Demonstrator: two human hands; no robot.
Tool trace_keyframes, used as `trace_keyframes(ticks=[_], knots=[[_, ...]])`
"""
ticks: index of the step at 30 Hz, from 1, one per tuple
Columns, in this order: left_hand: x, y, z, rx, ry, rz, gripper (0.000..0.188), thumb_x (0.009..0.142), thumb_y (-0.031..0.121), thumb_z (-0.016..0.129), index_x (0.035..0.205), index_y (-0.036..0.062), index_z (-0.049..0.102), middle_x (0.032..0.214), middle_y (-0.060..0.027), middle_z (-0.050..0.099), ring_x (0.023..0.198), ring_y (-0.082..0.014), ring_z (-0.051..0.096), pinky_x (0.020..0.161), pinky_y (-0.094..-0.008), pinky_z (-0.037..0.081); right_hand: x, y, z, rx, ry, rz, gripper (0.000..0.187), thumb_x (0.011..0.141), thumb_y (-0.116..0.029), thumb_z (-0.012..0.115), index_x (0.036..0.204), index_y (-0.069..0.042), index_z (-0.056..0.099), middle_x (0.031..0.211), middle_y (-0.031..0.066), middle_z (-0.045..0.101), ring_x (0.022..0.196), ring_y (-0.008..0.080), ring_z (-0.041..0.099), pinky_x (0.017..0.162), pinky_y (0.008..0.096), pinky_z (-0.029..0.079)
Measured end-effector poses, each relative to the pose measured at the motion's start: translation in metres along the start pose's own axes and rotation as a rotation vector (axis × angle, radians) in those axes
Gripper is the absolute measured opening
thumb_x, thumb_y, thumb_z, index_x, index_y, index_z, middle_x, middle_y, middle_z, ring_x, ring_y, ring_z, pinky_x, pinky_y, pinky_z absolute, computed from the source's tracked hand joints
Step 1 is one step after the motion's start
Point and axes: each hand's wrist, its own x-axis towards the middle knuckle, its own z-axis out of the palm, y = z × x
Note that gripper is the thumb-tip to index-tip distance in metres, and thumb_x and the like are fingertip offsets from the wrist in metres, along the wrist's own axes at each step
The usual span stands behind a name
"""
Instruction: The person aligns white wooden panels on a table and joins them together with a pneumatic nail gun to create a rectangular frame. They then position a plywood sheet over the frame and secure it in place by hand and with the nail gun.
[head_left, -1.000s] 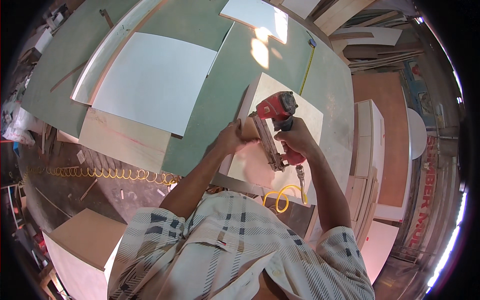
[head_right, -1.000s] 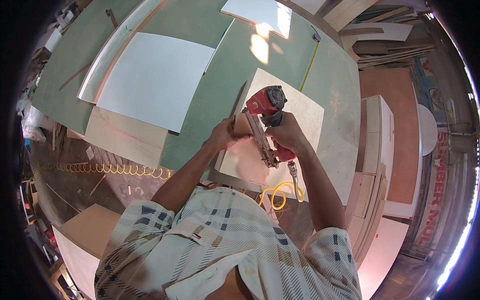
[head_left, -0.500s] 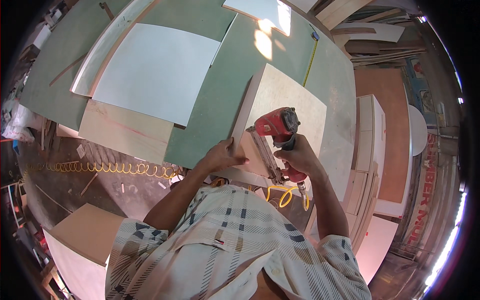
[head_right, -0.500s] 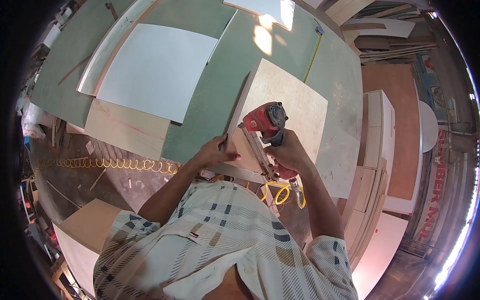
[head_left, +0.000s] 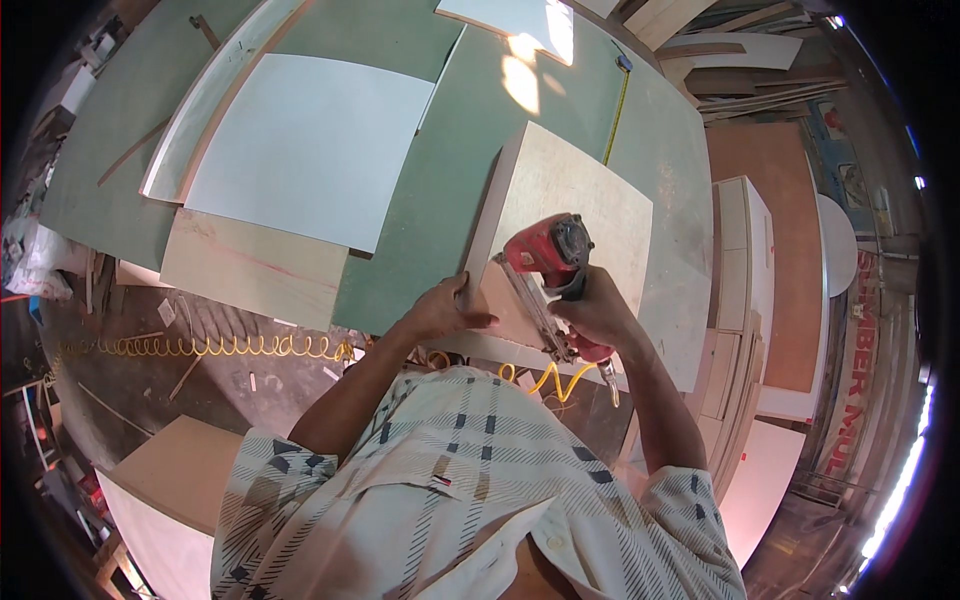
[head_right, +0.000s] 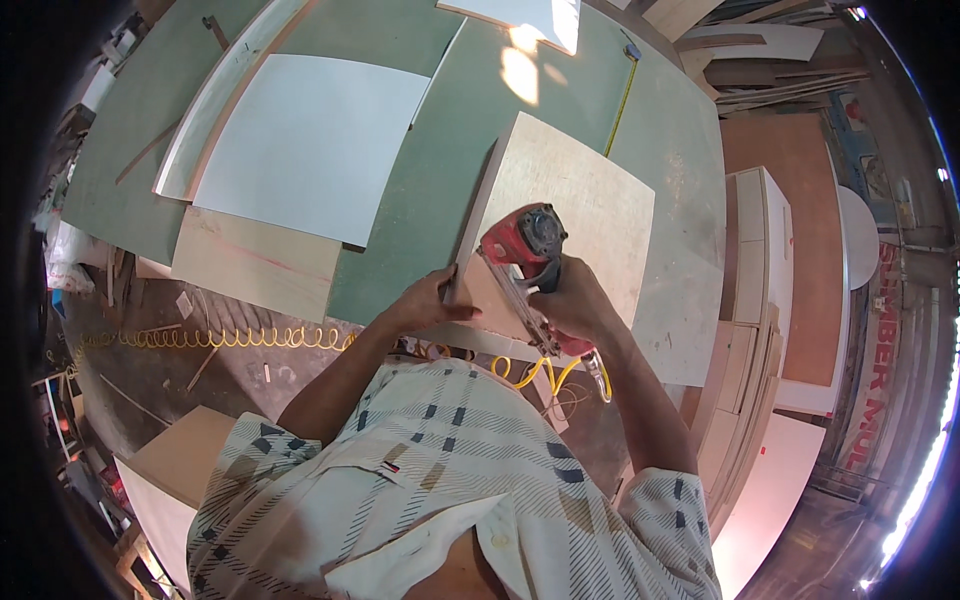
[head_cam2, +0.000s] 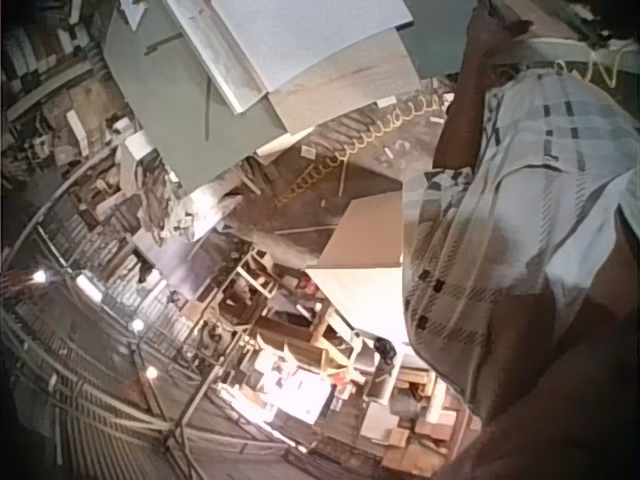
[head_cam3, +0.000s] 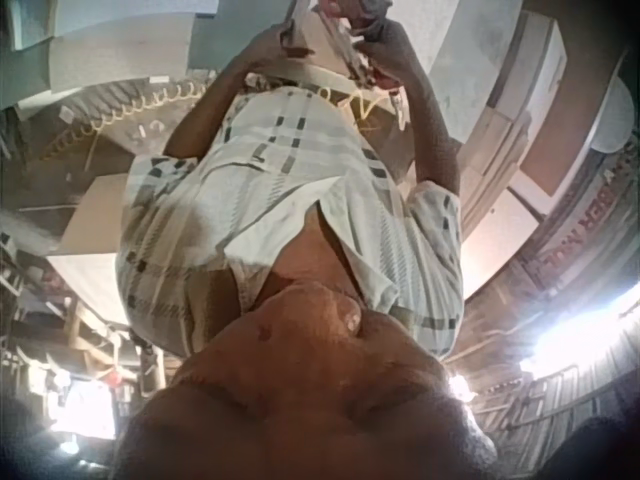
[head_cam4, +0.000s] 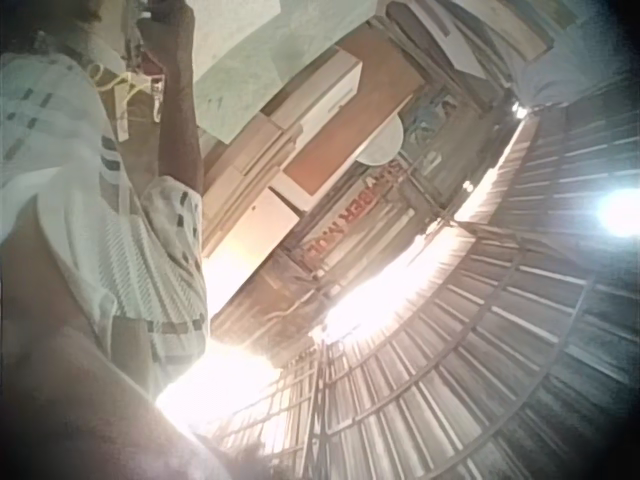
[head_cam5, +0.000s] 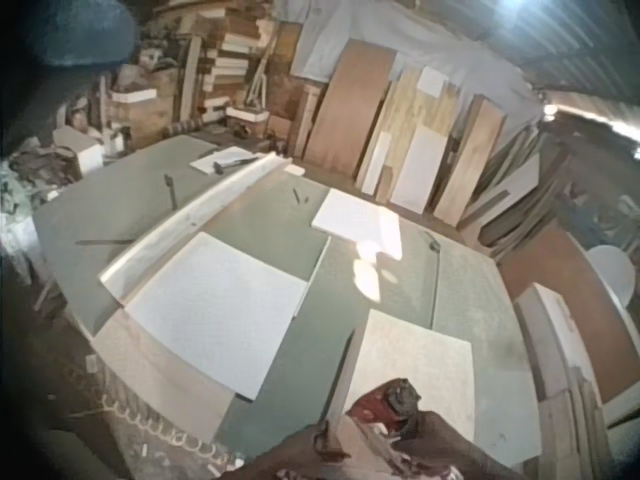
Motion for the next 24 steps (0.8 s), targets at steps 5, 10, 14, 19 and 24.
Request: trace_keyframes(ticks=[5,10,14,19,24], knots=[[-0.012,-0.011,0.0,-0.019,-0.07,-0.028,0.136,0.063,0.063,0.093,0.154,-0.0156,0.031,0.158,-0.0312,0.043,0.145,-0.0389,0.047,0.12,-0.0393,0.038,-0.026,0.019,0.014,0.055,-0.077,-0.002,0.028,0.081,-0.003,0.076,0.107,0.005,0.067,0.081,0.0063,0.067,0.069,0.013,0.064,0.063,0.0321,0.053],[-0.02,-0.025,0.003,-0.106,-0.063,-0.025,0.122,0.067,0.056,0.094,0.154,-0.0097,0.038,0.151,-0.026,0.052,0.139,-0.0348,0.052,0.118,-0.0384,0.039,-0.039,0.021,0.027,0.01,-0.11,0.003,0.032,0.082,-0.004,0.076,0.111,0.005,0.068,0.09,0.0074,0.07,0.076,0.0125,0.062,0.073,0.0313,0.054],[-0.028,-0.019,-0.001,-0.095,-0.066,-0.075,0.126,0.068,0.056,0.094,0.157,-0.0092,0.034,0.155,-0.0274,0.047,0.144,-0.0361,0.048,0.12,-0.0388,0.036,-0.043,0.017,0.028,0.048,-0.098,0.031,0.03,0.079,-0.01,0.072,0.104,0.007,0.065,0.083,0.0111,0.069,0.072,0.0172,0.063,0.07,0.035,0.054],[-0.032,-0.021,0.0,-0.137,-0.079,-0.084,0.129,0.067,0.058,0.093,0.158,-0.0093,0.031,0.158,-0.0279,0.043,0.147,-0.0368,0.044,0.122,-0.0394,0.034,-0.045,0.02,0.029,0.094,-0.061,0.017,0.03,0.08,-0.01,0.071,0.104,0.006,0.066,0.08,0.0102,0.068,0.069,0.0166,0.062,0.069,0.0348,0.054],[-0.028,-0.034,0.0,-0.123,-0.085,-0.026,0.132,0.063,0.052,0.096,0.156,-0.0135,0.029,0.159,-0.0317,0.04,0.147,-0.0399,0.044,0.122,-0.0402,0.036,-0.044,0.002,0.027,-0.022,-0.094,0.099,0.032,0.08,-0.009,0.072,0.107,0.006,0.067,0.085,0.016,0.072,0.077,0.0249,0.069,0.075,0.0383,0.055]])
